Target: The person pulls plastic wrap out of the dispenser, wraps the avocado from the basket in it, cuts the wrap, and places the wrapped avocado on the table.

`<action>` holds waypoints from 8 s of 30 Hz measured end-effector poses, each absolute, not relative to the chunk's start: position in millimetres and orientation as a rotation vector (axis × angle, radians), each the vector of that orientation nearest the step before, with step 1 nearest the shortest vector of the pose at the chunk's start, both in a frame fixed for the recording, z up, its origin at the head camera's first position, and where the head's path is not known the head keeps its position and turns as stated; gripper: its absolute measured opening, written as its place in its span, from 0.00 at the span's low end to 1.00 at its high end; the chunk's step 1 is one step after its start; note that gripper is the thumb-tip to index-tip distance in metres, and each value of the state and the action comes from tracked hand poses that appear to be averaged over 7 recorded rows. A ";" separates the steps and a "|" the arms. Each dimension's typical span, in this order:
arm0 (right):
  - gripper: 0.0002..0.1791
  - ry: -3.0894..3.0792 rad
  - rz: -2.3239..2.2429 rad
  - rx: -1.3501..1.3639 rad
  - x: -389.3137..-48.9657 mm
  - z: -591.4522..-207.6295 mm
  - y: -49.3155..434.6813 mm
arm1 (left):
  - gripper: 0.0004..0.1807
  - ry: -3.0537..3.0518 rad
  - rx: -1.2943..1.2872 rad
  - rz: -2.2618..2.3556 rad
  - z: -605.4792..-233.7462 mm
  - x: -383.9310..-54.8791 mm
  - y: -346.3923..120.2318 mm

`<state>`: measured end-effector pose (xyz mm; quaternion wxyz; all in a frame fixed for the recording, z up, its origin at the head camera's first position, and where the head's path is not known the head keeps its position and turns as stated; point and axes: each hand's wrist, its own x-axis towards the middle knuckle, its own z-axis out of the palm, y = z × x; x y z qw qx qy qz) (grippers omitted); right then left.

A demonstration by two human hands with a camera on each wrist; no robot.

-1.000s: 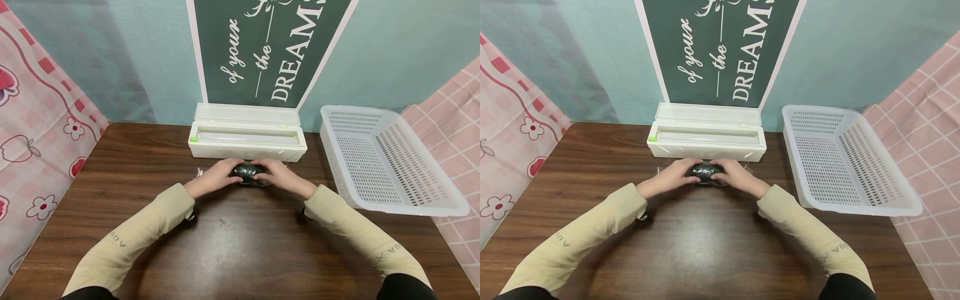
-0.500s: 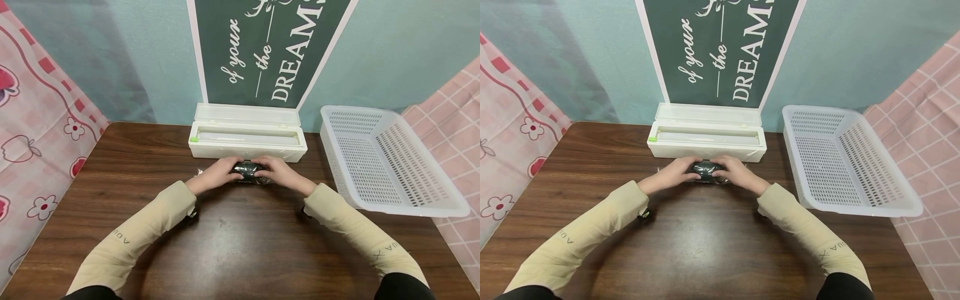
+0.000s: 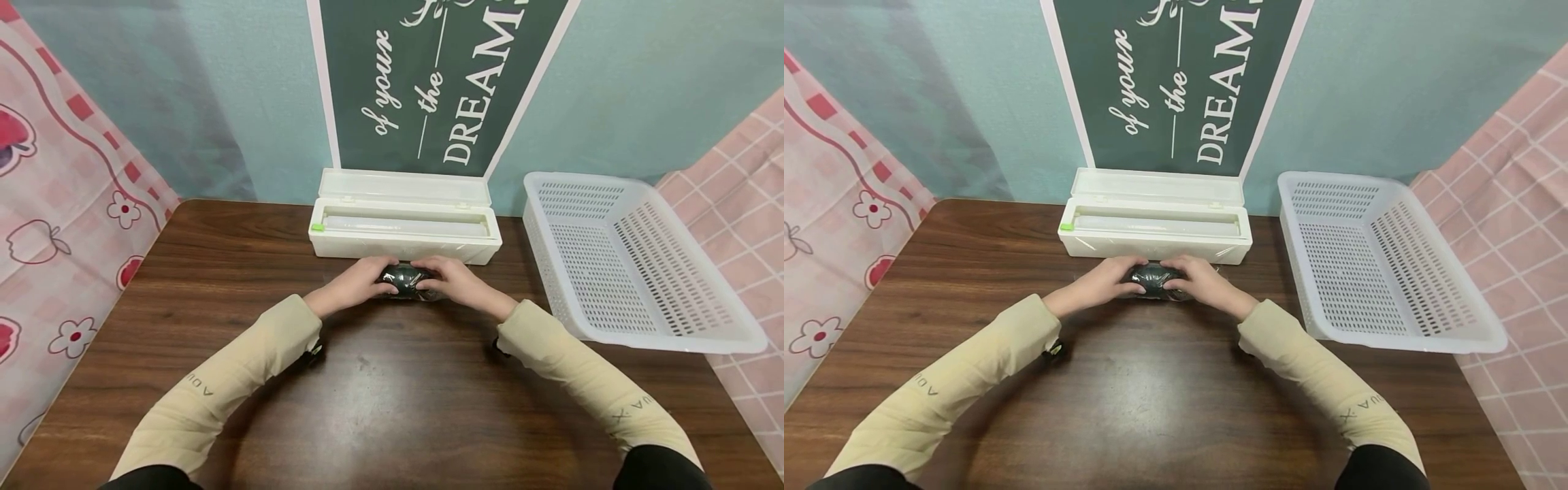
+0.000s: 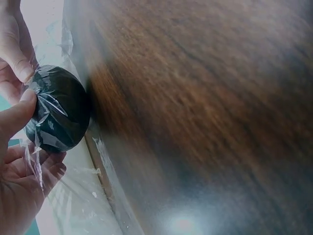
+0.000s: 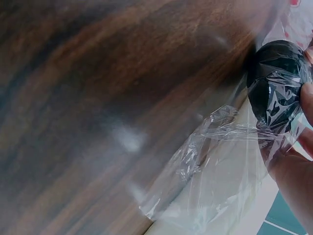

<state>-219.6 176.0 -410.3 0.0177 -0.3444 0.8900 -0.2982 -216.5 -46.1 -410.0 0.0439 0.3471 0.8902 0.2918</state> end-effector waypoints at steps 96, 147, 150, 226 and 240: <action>0.17 2.807 -0.796 -1.183 -251.6 -355.0 138.1 | 0.16 2.955 0.975 1.295 -389.5 -232.1 -95.8; 0.17 2.790 -0.483 -1.375 -279.6 -347.1 70.2 | 0.40 3.061 0.562 1.249 -418.4 -257.5 -140.6; 0.17 2.794 -0.506 -1.373 -280.5 -347.0 67.6 | 0.39 3.058 0.541 1.263 -419.6 -257.9 -139.9; 0.12 2.760 -0.422 -1.375 -299.8 -354.2 -0.2 | 0.31 3.093 0.531 1.345 -420.3 -275.0 -148.5; 0.12 2.767 -0.392 -1.413 -297.8 -352.9 2.5 | 0.32 3.085 0.547 1.379 -422.2 -272.8 -149.0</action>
